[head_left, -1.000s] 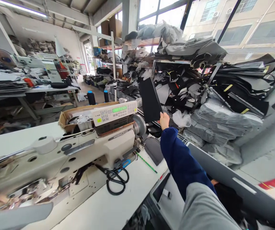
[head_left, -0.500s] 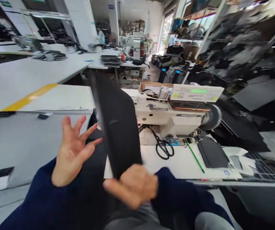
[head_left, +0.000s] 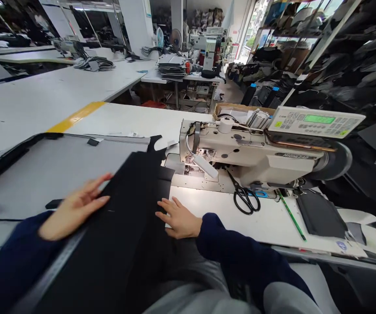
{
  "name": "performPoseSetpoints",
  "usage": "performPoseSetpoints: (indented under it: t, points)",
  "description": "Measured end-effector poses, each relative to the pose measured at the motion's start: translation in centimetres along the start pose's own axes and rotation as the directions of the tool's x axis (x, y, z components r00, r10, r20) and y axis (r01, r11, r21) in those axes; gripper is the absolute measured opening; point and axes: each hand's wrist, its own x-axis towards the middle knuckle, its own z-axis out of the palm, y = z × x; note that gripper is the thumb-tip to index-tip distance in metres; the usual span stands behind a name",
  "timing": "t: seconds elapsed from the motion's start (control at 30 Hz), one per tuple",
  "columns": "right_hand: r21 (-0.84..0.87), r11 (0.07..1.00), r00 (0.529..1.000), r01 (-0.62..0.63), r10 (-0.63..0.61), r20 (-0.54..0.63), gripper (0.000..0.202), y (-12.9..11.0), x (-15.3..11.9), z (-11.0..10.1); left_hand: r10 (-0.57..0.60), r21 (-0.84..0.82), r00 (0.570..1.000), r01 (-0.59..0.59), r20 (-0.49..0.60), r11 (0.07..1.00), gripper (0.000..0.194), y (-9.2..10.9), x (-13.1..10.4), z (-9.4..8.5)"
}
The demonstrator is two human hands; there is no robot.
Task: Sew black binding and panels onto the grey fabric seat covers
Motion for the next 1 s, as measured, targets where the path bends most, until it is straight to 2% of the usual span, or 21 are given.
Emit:
performPoseSetpoints:
  t: [0.07, 0.13, 0.23, 0.37, 0.5, 0.63, 0.7, 0.83, 1.0]
  points:
    - [-0.044, 0.999, 1.000, 0.012, -0.011, 0.030, 0.056, -0.5, 0.9, 0.3, 0.142, 0.296, 0.980, -0.179, 0.141, 0.938, 0.060, -1.8, 0.5, 2.6]
    - [-0.098, 0.995, 0.999, 0.003, 0.001, 0.039, 0.043, -1.0, 1.8, 0.5, 0.232, 0.503, 0.937, -0.337, 0.262, 0.796, 0.059, -2.7, 1.7, 5.0]
    - [-0.163, 0.987, 1.000, -0.011, 0.016, 0.027, 0.031, -1.3, 2.8, 0.6, 0.314, 0.581, 0.879, -0.474, 0.359, 0.661, 0.059, -1.7, 5.0, 7.7]
    - [-0.192, 0.981, 0.998, -0.019, 0.031, 0.062, 0.016, -1.7, 3.5, 0.9, 0.363, 0.597, 0.864, -0.504, 0.349, 0.625, 0.050, 0.9, 10.6, 11.4]
    - [-0.164, 0.980, 0.993, -0.116, 0.120, 0.012, 0.017, -2.6, 2.6, 2.0, 0.313, 0.632, 0.891, -0.453, 0.328, 0.628, 0.038, 1.3, 13.8, 14.7]
    - [-0.042, 0.940, 0.939, -0.338, 0.334, -0.081, 0.033, -4.1, 1.0, 2.7, 0.232, 0.658, 0.895, -0.439, 0.382, 0.612, 0.028, 0.9, 15.0, 15.8]
    - [0.019, 0.921, 0.917, -0.389, 0.389, -0.092, 0.029, -4.5, 0.6, 2.5, 0.207, 0.641, 0.894, -0.433, 0.398, 0.634, 0.025, 1.0, 15.5, 15.9]
    - [0.040, 0.951, 0.951, -0.308, 0.309, -0.026, 0.012, -4.5, 0.7, 1.7, 0.175, 0.632, 0.884, -0.437, 0.434, 0.641, 0.021, 1.1, 16.2, 16.2]
    - [0.017, 0.964, 0.964, -0.264, 0.263, 0.042, 0.015, -4.1, 1.0, 1.1, 0.171, 0.652, 0.880, -0.448, 0.444, 0.612, 0.020, 0.5, 16.7, 16.9]
